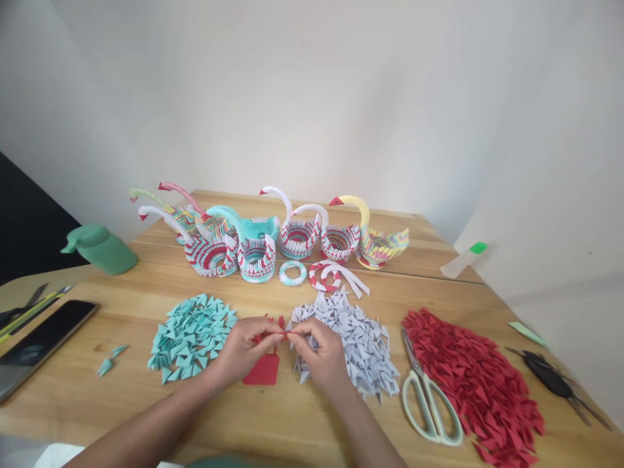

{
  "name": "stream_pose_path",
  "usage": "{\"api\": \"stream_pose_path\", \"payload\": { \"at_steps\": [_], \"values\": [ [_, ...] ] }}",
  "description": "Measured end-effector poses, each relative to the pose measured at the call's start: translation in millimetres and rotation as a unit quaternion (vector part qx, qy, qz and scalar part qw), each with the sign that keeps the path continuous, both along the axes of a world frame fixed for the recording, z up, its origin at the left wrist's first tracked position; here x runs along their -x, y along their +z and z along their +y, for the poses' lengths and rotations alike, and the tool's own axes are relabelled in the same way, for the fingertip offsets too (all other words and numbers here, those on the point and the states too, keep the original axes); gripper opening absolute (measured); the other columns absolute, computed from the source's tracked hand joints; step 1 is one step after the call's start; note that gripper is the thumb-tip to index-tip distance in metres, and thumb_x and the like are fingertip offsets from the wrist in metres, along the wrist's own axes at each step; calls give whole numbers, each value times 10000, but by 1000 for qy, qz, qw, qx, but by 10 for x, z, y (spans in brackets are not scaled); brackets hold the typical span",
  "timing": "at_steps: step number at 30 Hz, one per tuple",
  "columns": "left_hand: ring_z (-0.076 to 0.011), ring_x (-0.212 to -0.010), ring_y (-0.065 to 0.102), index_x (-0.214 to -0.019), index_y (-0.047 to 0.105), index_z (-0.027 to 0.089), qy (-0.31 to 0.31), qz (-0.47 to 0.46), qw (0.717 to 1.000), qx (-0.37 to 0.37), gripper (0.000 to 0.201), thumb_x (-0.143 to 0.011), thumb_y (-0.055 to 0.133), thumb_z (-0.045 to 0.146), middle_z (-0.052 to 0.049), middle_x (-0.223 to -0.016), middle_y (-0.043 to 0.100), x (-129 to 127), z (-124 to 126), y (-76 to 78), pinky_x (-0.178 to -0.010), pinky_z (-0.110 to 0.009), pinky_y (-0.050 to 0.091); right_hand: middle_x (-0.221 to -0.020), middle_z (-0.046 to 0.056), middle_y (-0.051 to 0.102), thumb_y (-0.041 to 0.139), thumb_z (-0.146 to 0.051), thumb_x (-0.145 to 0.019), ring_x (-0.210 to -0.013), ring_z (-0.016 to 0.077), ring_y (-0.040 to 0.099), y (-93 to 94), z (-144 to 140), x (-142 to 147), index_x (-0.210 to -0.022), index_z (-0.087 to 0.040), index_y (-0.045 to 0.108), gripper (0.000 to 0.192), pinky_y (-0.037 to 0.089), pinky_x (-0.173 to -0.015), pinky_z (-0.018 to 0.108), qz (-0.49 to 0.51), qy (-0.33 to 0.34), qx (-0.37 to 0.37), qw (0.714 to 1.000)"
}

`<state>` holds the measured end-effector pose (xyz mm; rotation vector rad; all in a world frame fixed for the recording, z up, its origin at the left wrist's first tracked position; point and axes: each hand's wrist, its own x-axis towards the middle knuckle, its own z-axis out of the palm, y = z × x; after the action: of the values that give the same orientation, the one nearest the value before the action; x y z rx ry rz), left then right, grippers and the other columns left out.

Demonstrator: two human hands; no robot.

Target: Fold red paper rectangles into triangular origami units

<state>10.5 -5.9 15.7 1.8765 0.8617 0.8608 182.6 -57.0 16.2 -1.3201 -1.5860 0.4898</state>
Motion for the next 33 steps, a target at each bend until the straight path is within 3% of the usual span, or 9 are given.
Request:
{"api": "stream_pose_path", "payload": {
  "at_steps": [5,10,17,23,26,33],
  "values": [
    [-158,-688,598,-833,697,152,-14,-55,992,113,172,-775,646,306,-47,-782,703,-37,-19,-20,-625,-216,435,-657,-1,634,588,-252,-844,-592,143,604,-15,-9,7,-731,-199,615,128,465,-589,239,5,-3,2,1000],
    [-119,-569,509,-687,674,132,-8,-36,992,117,205,-774,627,311,-12,-618,630,-28,1,-40,-547,-204,383,-652,-4,627,583,-239,-844,-590,138,589,-10,-17,15,-725,-200,614,129,456,-590,236,6,-6,-4,1000],
    [-110,-566,499,-671,646,120,-25,-62,987,146,209,-778,605,295,-7,-599,601,-22,-9,11,-560,-205,384,-652,0,622,586,-244,-840,-602,140,582,-23,-17,23,-720,-197,614,132,454,-600,237,26,-7,-4,1000],
    [-104,-570,484,-648,626,125,-16,-62,989,131,221,-796,577,281,3,-594,580,-27,-8,13,-562,-200,367,-738,13,664,590,-299,-835,-653,156,614,-71,-2,17,-907,-195,643,137,475,-614,236,76,16,80,994],
    [-105,-573,478,-668,633,124,-9,-55,992,117,209,-796,584,283,5,-597,577,-29,-7,-16,-563,-203,361,-694,13,656,576,-316,-842,-640,156,598,-79,-5,26,-808,-187,648,153,458,-604,234,61,24,106,992],
    [-100,-531,476,-718,608,121,-37,-101,968,226,287,-769,623,403,-1,-599,587,-37,38,-106,-530,-210,369,-626,-1,620,576,-327,-845,-589,137,556,-105,2,22,-695,-180,612,213,420,-577,222,68,4,107,992]
  ]
}}
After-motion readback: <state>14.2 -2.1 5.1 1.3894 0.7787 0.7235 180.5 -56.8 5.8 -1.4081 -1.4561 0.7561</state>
